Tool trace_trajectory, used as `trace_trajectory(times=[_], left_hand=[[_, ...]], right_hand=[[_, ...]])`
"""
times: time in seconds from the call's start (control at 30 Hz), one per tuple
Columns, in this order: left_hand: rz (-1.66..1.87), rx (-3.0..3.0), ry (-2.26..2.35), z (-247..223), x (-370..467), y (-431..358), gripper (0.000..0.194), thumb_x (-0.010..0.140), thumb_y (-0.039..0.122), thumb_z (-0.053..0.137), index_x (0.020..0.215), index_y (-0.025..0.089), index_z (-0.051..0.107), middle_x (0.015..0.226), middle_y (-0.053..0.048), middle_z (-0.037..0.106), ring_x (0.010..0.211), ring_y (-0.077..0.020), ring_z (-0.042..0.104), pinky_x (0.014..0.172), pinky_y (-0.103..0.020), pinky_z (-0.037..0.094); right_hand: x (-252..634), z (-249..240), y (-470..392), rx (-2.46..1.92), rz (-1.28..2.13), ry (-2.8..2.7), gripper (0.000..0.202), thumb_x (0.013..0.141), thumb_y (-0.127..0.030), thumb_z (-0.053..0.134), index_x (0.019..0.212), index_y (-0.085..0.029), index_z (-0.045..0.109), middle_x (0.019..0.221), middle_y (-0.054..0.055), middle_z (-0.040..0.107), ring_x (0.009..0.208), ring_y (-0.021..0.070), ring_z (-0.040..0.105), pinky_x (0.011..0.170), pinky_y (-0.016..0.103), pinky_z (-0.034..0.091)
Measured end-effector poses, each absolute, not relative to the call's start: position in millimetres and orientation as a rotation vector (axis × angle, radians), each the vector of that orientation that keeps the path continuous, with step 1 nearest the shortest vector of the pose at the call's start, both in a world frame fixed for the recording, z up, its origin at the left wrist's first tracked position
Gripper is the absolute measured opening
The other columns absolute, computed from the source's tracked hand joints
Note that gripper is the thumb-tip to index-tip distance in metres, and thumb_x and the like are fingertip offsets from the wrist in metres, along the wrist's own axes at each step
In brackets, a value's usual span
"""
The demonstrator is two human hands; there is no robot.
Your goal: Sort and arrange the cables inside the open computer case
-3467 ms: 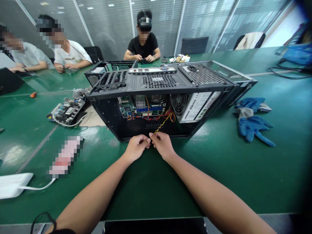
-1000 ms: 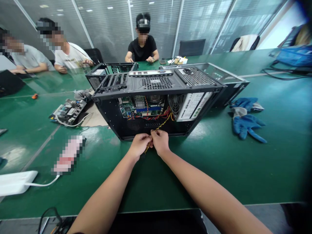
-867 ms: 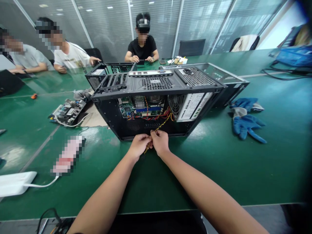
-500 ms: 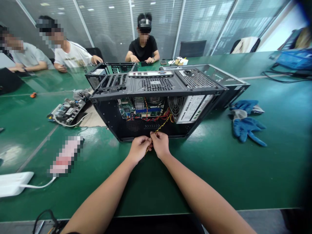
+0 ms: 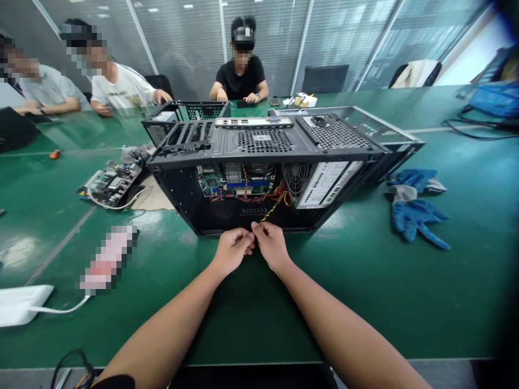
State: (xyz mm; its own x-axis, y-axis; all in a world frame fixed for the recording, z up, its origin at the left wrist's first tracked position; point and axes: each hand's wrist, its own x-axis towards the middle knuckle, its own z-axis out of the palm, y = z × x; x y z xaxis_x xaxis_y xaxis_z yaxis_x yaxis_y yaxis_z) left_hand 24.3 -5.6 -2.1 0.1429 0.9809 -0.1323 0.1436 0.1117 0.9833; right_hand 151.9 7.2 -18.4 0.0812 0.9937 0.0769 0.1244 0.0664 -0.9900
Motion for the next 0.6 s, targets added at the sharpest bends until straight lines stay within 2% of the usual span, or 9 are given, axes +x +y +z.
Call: trace_trajectory(times=[0.33,0.6], left_hand=[[0.894,1.255,1.169,-1.9,23.3,-4.8,0.025,0.08,0.037,0.062,0.07,0.014,0.061,0.061,-0.001,0.061,0.051,-0.0094,0.057,0.051,-0.021,0.043],[0.872,1.262,1.183,-4.8,24.0,-2.1,0.025,0.08,0.037,0.061,0.068,0.014,0.059,0.061,0.0,0.06,0.05,-0.0093,0.056,0.051,-0.021,0.044]], right_hand=[[157.5,-10.3,0.0,-1.328,0.98,-1.33,0.042,0.086,-0.047,0.053,0.055,-0.021,0.043,0.051,-0.004,0.042,0.051,0.0117,0.038,0.051,0.027,0.032],[154.5,-24.4,3.9,-1.337,0.994,-1.277,0.043,0.087,-0.05,0.052,0.056,-0.021,0.044,0.05,-0.004,0.045,0.05,0.0123,0.041,0.051,0.026,0.034]])
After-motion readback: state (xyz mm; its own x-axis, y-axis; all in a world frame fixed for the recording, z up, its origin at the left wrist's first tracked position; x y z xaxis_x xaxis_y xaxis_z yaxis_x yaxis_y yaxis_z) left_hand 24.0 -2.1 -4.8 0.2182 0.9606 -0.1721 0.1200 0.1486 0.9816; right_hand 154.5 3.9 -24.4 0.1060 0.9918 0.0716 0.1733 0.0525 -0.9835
